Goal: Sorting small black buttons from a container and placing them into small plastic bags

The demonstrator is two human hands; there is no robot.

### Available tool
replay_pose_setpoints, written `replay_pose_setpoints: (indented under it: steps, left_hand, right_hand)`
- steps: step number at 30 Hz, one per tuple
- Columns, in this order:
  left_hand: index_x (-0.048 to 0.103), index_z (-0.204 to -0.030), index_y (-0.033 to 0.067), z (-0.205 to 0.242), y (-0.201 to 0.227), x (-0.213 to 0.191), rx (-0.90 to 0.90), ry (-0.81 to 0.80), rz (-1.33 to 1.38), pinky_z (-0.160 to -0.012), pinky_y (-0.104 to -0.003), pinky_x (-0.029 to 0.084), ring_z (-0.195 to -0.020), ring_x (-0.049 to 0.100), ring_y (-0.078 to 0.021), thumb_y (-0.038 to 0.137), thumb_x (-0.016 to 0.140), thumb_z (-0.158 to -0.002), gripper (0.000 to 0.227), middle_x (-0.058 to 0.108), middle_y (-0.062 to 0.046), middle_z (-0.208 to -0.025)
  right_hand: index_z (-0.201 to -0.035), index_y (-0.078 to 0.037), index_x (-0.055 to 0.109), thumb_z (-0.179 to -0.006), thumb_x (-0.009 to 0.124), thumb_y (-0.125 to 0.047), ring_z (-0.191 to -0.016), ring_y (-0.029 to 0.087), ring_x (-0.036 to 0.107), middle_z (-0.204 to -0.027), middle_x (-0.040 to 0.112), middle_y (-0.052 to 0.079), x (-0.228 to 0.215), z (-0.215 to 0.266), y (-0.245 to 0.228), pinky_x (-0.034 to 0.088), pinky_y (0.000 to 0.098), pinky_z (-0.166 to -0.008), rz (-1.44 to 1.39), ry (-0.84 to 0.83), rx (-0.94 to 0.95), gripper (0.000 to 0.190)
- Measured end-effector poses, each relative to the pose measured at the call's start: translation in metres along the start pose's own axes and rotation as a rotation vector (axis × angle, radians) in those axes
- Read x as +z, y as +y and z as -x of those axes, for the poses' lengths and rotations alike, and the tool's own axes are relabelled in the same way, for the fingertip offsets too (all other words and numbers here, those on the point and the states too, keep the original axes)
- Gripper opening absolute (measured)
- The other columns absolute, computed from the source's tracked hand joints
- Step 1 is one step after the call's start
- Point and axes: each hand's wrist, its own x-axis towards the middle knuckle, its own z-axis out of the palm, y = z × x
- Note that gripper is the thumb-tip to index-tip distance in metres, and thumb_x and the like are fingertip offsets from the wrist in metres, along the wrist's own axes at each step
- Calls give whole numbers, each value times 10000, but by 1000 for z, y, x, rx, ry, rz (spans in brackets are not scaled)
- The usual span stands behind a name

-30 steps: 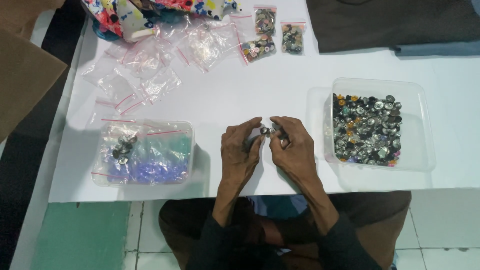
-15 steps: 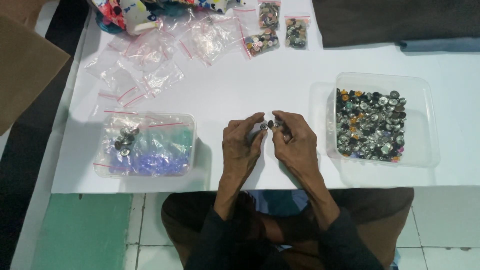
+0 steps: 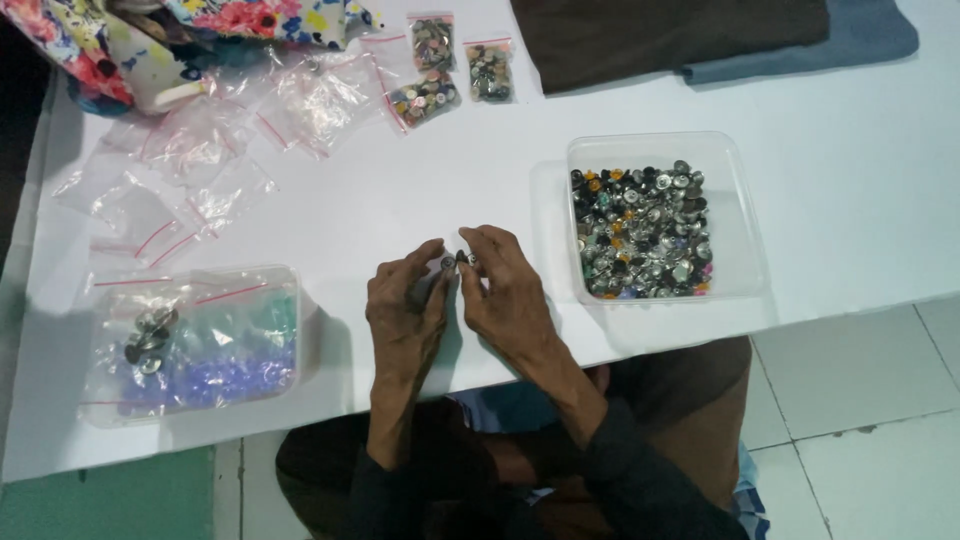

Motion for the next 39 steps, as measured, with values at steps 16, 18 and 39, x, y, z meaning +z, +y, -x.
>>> replay_pose_setpoints:
  steps: [16, 18, 39]
  left_hand:
    - [756, -1060, 80, -13, 82, 28, 364, 292, 53, -876, -362, 596, -977, 734, -264, 60, 794, -898, 168, 754, -78, -1080]
    - [751, -1048, 58, -22, 107, 43, 503, 127, 147, -884, -416, 592, -991, 741, -341, -8, 772, -885, 177, 755, -112, -1040]
    - [777, -1040, 160, -73, 108, 167, 433, -594, -465, -645, -379, 543, -803, 736, -297, 27, 756, -776, 296, 731, -129, -952]
  right_hand:
    - [-1071, -80, 795, -927, 738, -27, -874, 277, 737, -954, 746, 59, -175, -3, 11, 617, 354, -779, 328, 319, -257, 164]
    - [-952, -42, 754, -963, 680, 8, -779, 345, 733, -966, 731, 111, -202, -33, 25, 604, 461, -647, 630, -37, -146, 89]
    - [-1140, 5, 756, -911, 531, 8, -982, 499, 727, -985, 752, 299, -238, -109, 26, 601, 546, -821, 629, -705, 258, 320]
